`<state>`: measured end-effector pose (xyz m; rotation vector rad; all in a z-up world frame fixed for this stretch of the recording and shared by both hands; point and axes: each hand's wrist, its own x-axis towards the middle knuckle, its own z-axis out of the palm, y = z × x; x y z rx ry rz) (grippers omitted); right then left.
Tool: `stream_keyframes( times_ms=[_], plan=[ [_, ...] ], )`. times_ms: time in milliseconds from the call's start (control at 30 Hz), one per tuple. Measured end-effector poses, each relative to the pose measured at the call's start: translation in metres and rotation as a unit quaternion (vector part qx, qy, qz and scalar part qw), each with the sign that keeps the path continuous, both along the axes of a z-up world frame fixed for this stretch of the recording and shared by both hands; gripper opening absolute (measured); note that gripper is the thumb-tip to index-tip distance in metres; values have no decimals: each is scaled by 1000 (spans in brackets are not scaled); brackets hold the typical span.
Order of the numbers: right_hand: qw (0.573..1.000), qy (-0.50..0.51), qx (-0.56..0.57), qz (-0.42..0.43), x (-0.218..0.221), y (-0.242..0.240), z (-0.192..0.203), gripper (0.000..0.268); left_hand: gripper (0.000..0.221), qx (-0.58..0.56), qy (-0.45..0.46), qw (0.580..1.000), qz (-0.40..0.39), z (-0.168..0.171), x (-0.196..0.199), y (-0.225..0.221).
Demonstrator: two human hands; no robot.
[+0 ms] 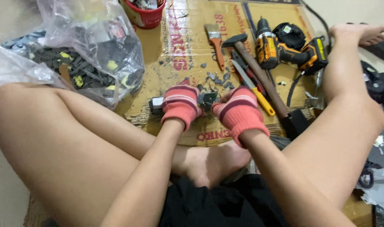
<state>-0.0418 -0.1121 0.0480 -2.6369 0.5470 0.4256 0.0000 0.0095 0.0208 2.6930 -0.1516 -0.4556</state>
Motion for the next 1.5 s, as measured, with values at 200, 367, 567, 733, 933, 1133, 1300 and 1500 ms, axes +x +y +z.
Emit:
stream_keyframes(
  times_ms=[200,367,567,733,933,1133,1300,1500],
  plan=[
    [1000,-22,-17,-1,-7,3,-4,35,59,-17,-14,1000,-2,2,-5,2],
    [999,-38,-22,-4,-5,0,-7,35,59,-23,-21,1000,-5,3,-8,1],
    [999,-47,-19,-6,-3,-3,-13,34,60,-20,-22,1000,-8,5,-8,1],
    [998,-65,-15,-9,2,-3,-14,34,60,-16,-33,999,-10,12,-5,1],
    [998,-60,-2,-3,-12,-1,-35,34,60,-3,-20,1000,-4,12,4,3],
    [999,-48,9,0,-25,0,-57,34,61,8,1,1000,-1,6,12,3],
    [999,-40,17,-7,-24,-1,-68,33,61,16,15,1000,-7,1,17,3],
    [999,-43,27,-9,-22,-1,-78,33,61,25,21,999,-9,2,21,3]
  ],
)
